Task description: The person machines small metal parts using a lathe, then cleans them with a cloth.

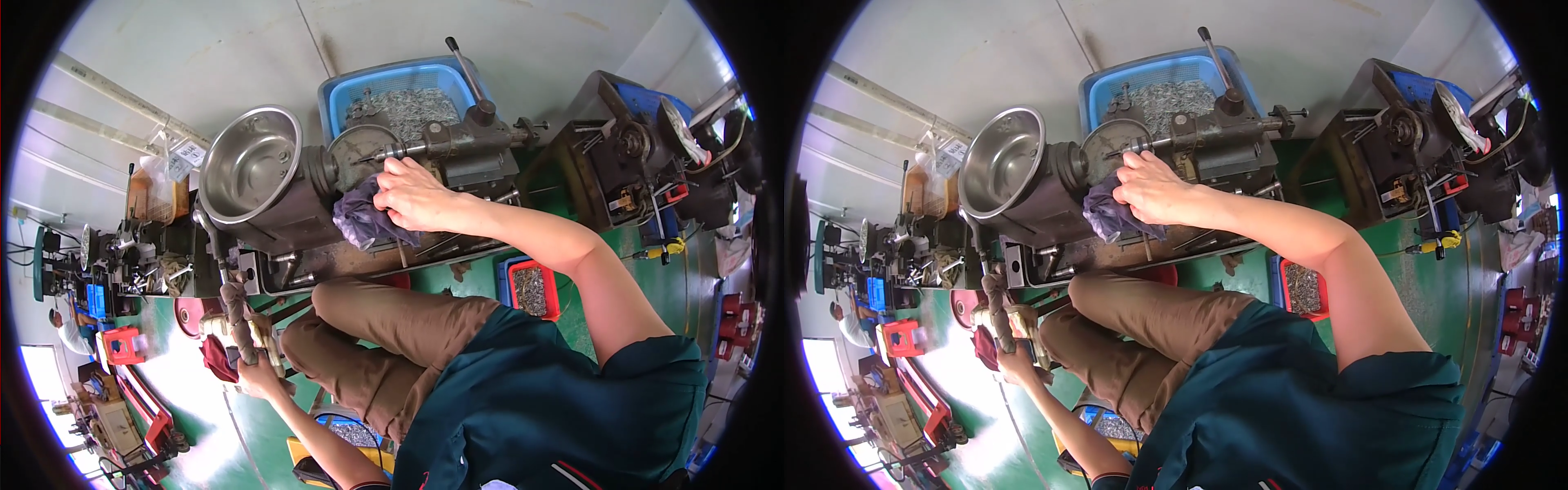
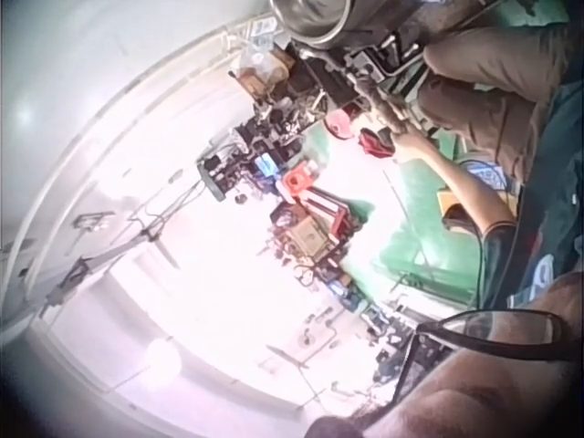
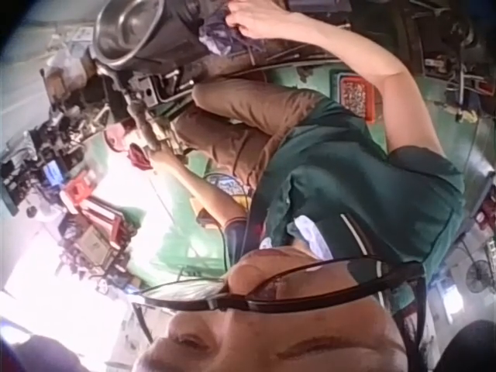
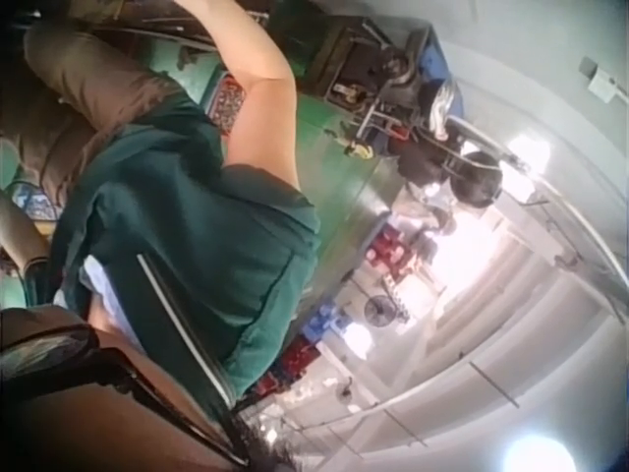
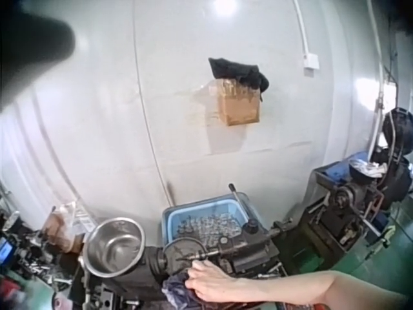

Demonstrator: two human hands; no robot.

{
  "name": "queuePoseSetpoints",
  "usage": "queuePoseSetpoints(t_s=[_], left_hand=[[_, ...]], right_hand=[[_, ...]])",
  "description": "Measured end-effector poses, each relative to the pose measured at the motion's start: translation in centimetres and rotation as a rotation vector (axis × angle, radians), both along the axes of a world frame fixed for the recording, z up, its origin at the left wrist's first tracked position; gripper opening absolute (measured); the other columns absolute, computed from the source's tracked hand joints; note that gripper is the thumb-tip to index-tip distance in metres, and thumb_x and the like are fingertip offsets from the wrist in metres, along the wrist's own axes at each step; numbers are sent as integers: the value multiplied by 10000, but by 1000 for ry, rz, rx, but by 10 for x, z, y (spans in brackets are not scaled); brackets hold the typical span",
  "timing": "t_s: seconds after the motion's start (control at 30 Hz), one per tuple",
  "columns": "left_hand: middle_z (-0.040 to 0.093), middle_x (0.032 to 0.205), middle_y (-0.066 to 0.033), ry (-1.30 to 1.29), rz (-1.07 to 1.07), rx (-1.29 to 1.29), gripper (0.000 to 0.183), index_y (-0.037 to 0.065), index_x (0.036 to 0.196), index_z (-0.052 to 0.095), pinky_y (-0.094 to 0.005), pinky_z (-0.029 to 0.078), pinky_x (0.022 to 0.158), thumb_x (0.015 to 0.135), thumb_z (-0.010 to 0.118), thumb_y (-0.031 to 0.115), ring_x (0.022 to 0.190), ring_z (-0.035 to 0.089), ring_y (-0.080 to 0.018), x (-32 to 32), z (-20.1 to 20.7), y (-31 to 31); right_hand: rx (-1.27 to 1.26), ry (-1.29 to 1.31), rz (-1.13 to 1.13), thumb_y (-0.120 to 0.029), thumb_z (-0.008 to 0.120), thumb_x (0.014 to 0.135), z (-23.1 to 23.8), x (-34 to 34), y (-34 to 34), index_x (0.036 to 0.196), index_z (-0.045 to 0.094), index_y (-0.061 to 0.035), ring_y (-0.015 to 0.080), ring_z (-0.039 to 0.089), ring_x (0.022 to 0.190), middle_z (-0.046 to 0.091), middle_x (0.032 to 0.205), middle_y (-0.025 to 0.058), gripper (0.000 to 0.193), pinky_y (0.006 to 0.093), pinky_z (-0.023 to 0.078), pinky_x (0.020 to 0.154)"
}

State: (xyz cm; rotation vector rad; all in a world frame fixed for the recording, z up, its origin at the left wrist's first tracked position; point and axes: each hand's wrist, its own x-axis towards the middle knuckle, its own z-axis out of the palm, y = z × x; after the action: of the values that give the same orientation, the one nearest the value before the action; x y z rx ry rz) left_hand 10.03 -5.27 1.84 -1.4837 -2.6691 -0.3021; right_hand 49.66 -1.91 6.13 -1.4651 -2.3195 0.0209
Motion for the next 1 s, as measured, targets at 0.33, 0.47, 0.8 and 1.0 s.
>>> queuePoseSetpoints(t_s=[0.33,0.47,0.8,1.0], left_hand=[[589,756,-155,-47,-17,27,336,66,847,601,-427,422,620,634,591,326,713,559,-338,1,3,-1],[583,706,-160,-26,-45,80,314,43,796,589,-424,415,574,624,602,306,649,555,-338,4,3,-3],[580,665,-165,15,-83,150,319,20,774,588,-423,411,539,601,633,285,612,553,-344,-2,-6,-2],[588,688,-167,-30,-72,123,342,17,798,593,-417,420,552,598,643,290,624,561,-340,-2,-4,-1]], right_hand=[[-268,611,-114,-114,583,602,34,18,31,649,582,-36,144,529,547,570,593,51,91,267,418,535],[-278,716,-216,-103,583,574,25,29,70,657,581,-21,149,542,575,571,605,63,117,264,421,545],[-505,653,-287,-92,602,503,-15,12,115,645,588,-62,191,562,588,576,605,51,146,290,432,561],[-512,624,-277,-83,602,511,-18,8,113,654,597,-67,189,566,629,583,631,52,145,295,430,575]])
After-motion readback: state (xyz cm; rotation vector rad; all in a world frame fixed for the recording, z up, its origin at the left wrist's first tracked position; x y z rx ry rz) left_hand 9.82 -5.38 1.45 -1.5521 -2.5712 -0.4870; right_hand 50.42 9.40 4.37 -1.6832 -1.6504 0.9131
